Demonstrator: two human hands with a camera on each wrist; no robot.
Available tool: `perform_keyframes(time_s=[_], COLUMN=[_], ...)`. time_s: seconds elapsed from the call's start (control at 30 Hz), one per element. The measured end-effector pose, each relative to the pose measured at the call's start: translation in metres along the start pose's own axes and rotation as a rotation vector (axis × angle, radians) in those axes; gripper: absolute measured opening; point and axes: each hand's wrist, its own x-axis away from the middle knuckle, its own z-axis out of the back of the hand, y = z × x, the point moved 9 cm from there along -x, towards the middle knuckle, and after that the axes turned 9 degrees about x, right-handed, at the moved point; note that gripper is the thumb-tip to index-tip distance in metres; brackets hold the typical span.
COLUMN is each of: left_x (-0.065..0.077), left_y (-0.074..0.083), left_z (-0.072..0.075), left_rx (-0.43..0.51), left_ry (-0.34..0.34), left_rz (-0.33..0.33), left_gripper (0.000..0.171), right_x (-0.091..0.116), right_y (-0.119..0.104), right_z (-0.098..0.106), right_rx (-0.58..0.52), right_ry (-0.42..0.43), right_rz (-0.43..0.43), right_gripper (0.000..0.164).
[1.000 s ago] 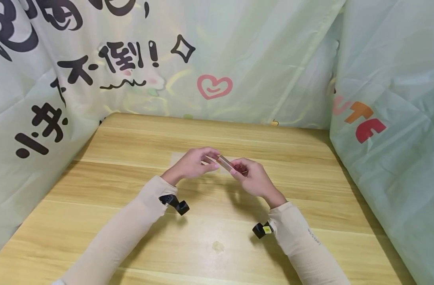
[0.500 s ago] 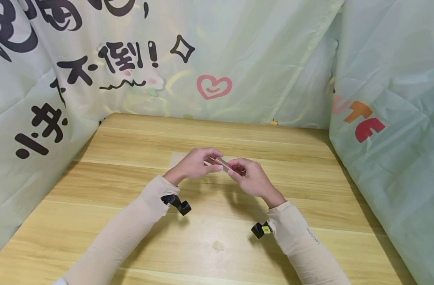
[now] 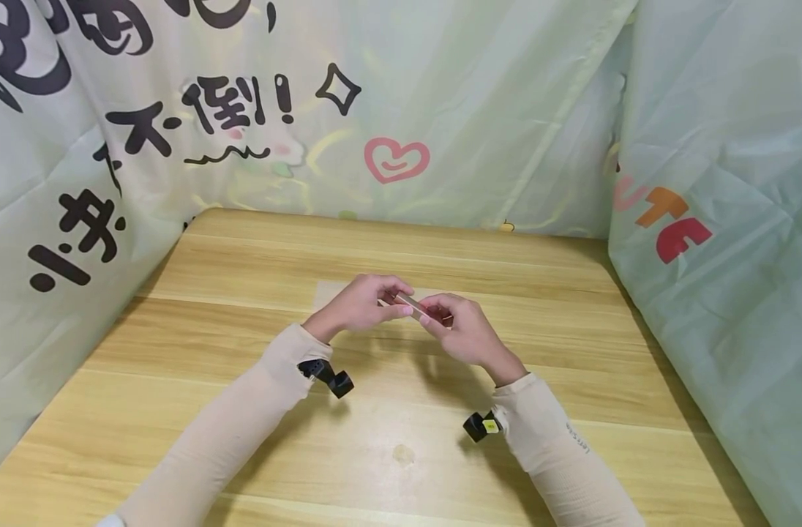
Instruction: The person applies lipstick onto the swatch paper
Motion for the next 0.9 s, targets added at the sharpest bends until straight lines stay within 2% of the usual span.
perform_keyframes(time_s=[0.2, 0.4, 0.9], left_x=[-0.0003, -0.0013, -0.0014], left_y=[-0.0003, -0.0011, 0.0039], left_z=[-0.0001, 0.0000, 0.0011], left_rx=[0.032, 0.063, 0.076], left_ry=[-0.001, -0.003, -0.016], left_rz=[-0.022, -0.009, -0.029], left_gripper=[0.026, 0.021, 0.011], right_x=[0.0005, 0.0019, 0.0038], right_y=[0.0007, 0.0015, 0.0022], right_z=[-0.0017, -0.0004, 0.0029], right_rx=[-0.003, 0.000, 0.005], right_ry=[-0.003, 0.000, -0.002], right_rz=[0.003, -0.002, 0.008], right_gripper=[0.019, 0.020, 0.019])
